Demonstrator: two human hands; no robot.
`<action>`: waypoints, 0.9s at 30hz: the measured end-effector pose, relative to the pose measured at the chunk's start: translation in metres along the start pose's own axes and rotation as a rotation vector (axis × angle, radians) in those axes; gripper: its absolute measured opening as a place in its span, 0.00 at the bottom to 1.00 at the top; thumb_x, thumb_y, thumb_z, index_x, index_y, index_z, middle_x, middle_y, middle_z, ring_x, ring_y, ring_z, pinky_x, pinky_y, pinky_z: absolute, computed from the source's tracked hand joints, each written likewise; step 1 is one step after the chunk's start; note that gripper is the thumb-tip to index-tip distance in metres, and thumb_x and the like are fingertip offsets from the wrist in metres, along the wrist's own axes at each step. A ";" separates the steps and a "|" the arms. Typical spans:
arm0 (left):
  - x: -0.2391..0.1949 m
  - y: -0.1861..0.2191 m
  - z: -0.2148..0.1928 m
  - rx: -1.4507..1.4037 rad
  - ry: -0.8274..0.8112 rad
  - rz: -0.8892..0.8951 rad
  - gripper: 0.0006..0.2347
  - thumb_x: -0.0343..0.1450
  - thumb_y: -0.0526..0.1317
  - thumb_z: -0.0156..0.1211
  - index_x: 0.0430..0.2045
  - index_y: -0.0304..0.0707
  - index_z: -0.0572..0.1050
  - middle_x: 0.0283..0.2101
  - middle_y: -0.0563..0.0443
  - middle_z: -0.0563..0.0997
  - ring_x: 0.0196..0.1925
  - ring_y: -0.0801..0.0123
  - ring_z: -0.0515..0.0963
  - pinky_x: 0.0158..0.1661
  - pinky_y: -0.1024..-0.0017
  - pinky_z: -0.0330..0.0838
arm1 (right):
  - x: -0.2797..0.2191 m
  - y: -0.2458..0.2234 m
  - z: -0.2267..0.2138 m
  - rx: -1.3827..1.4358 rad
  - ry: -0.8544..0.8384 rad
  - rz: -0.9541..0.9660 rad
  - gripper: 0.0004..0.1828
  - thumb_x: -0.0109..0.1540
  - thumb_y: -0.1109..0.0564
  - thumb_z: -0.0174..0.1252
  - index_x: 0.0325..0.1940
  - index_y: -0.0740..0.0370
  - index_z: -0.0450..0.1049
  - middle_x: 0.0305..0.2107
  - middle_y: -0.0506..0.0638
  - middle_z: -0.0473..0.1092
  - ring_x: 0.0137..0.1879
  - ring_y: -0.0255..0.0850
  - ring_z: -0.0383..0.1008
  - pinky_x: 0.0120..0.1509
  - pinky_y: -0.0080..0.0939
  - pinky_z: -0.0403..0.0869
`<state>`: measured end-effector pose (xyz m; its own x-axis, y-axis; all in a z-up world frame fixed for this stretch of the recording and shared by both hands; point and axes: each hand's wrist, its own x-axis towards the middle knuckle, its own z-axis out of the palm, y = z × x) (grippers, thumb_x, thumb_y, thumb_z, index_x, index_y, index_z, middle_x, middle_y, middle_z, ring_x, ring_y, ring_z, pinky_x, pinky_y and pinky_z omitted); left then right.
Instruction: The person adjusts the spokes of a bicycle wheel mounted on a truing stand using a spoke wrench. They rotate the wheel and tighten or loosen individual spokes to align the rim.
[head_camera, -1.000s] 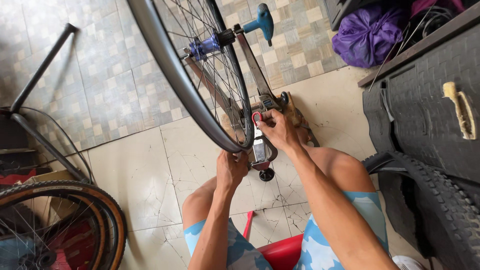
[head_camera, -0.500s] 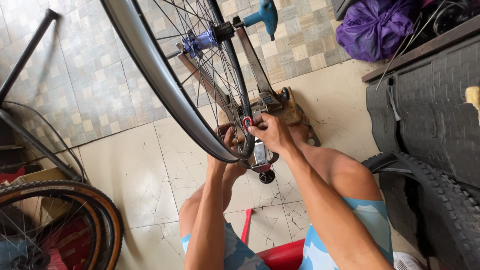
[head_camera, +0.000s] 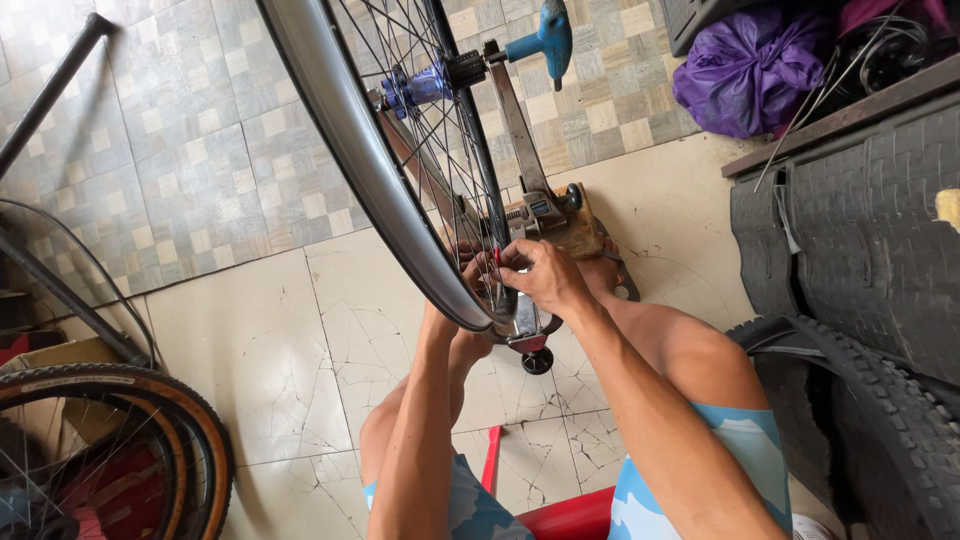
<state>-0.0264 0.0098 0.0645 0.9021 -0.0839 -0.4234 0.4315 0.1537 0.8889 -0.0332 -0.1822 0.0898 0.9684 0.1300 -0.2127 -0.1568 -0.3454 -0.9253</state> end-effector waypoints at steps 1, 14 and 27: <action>-0.002 0.007 0.002 0.013 -0.010 -0.045 0.16 0.70 0.42 0.66 0.47 0.33 0.74 0.41 0.52 0.80 0.41 0.72 0.81 0.37 0.72 0.78 | 0.000 -0.002 -0.001 -0.047 0.005 -0.026 0.17 0.56 0.45 0.69 0.40 0.58 0.81 0.34 0.51 0.80 0.43 0.44 0.81 0.49 0.44 0.76; 0.016 -0.013 -0.015 -0.065 -0.147 -0.210 0.11 0.67 0.39 0.73 0.32 0.37 0.74 0.25 0.59 0.71 0.23 0.78 0.66 0.21 0.76 0.60 | 0.000 -0.006 -0.006 -0.104 -0.074 -0.048 0.16 0.56 0.46 0.67 0.43 0.56 0.81 0.36 0.52 0.81 0.45 0.45 0.80 0.52 0.46 0.76; 0.029 -0.057 0.014 -0.144 0.147 -0.006 0.13 0.64 0.41 0.77 0.28 0.39 0.74 0.26 0.58 0.73 0.28 0.77 0.69 0.28 0.77 0.62 | 0.005 0.012 0.010 0.001 -0.005 -0.041 0.12 0.61 0.58 0.57 0.47 0.63 0.78 0.38 0.55 0.80 0.45 0.44 0.80 0.51 0.43 0.76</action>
